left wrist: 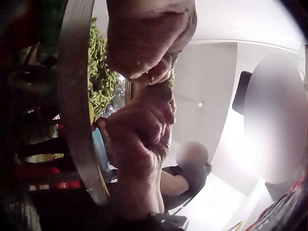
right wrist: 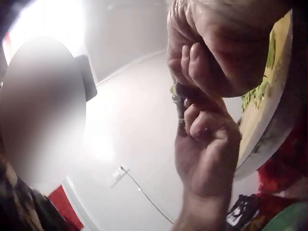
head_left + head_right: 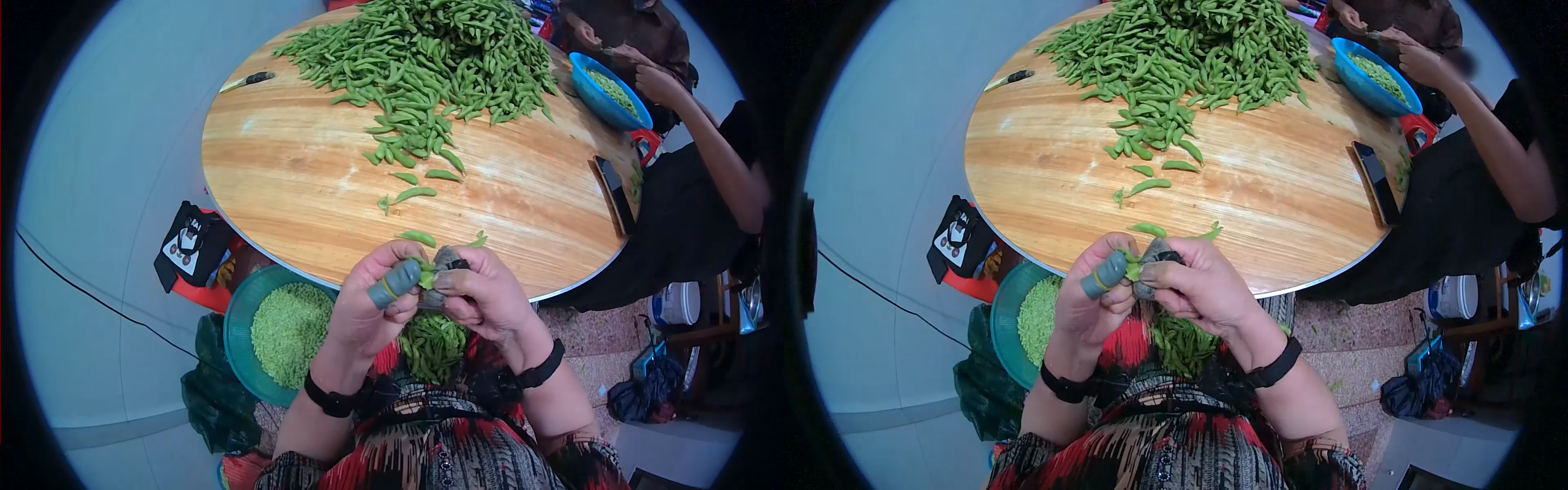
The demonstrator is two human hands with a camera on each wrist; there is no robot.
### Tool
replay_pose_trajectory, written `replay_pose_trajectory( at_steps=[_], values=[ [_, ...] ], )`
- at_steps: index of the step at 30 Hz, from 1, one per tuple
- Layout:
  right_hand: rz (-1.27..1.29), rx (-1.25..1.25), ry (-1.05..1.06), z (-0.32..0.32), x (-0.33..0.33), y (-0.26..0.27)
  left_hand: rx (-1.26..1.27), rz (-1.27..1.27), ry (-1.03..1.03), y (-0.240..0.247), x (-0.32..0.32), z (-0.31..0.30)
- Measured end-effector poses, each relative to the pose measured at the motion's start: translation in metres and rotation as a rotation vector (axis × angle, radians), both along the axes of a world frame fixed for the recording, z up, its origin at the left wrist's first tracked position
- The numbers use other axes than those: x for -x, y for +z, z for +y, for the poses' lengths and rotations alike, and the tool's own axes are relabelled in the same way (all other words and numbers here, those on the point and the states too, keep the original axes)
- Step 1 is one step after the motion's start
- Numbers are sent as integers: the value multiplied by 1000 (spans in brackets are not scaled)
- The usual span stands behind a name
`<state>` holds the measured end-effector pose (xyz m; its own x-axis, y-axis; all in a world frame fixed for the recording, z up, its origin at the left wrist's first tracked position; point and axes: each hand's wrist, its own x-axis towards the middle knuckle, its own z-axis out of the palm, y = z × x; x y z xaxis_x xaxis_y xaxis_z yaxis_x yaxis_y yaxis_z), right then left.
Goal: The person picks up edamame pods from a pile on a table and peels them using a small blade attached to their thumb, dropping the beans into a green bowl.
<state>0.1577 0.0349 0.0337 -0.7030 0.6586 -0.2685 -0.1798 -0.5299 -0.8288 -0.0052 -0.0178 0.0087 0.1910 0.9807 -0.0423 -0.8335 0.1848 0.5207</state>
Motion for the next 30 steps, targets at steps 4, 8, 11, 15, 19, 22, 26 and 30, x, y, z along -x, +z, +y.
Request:
replay_pose_trajectory(
  at_steps=[4,8,11,15,19,22,26,30],
  values=[
    [300,231,11,-2,-1,-7,-57,-26,20,-5,-9,-3],
    [102,149,-41,-5,-6,3,-45,35,115,-2,-13,-4],
    [-194,-481,-106,-7,-4,4,-41,245,261,2,-12,-2],
    [-340,-870,-161,-12,-4,-2,-4,497,272,-2,-13,-8],
    [-143,-326,-58,-17,-8,-4,-134,341,266,-16,-15,-10],
    [200,221,-52,-22,-7,-9,-222,300,322,-21,-23,-12],
    [-222,-441,-227,-26,2,-6,-80,320,354,-6,-31,-15],
    [-543,-1150,-313,-24,4,-10,31,359,279,-11,-21,-15]
  ],
)
